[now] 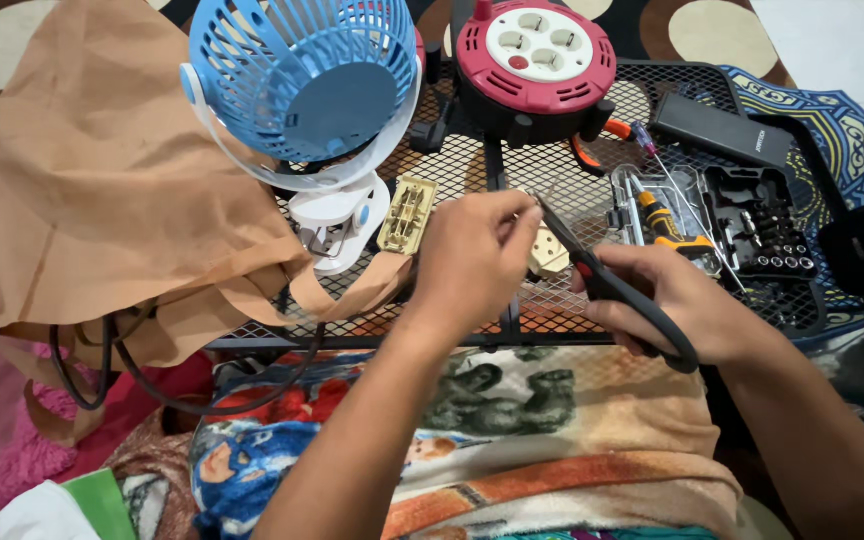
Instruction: The person sits and works on electrical socket components placed on their lap. They strip and trim wire ends with scissors, manipulate the internal parts of disassembled outlet sockets by hand, and use pliers and a screwdriver on the socket parts.
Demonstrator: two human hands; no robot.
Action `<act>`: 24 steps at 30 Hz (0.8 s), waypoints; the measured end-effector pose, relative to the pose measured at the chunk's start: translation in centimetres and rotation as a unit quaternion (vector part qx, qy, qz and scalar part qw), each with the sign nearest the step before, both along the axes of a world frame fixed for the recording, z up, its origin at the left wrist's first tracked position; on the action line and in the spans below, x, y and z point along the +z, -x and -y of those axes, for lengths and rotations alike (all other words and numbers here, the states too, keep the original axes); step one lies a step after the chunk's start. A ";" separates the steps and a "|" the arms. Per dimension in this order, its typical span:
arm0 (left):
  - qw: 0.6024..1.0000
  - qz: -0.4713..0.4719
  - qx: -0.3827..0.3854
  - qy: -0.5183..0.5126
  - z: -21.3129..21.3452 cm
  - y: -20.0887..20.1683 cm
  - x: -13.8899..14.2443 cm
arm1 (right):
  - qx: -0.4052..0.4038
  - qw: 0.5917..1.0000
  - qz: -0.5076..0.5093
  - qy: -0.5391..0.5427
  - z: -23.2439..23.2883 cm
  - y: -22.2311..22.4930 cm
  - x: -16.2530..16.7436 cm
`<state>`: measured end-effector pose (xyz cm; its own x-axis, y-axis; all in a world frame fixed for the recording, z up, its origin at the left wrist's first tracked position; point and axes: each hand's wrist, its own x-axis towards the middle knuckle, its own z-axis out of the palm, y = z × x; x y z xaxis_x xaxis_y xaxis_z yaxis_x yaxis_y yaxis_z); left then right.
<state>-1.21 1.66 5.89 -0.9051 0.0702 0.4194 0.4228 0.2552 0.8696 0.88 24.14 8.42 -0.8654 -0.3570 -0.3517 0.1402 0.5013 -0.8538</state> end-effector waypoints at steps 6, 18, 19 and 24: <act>0.999 -0.050 0.018 0.008 -0.5 -0.6 -0.5 | -0.002 1.000 0.001 0.013 0.3 0.1 -0.3; 0.999 -0.047 0.016 -0.013 0.7 -0.9 -1.2 | 0.015 1.000 0.001 0.006 1.8 -0.1 0.0; 0.998 -0.063 0.018 -0.009 0.6 -1.0 -1.4 | 0.021 1.000 -0.002 0.014 1.9 0.0 0.0; 1.000 -0.012 -0.003 -0.012 2.1 -0.6 -1.8 | -0.009 0.998 0.025 -0.055 2.3 -0.3 0.4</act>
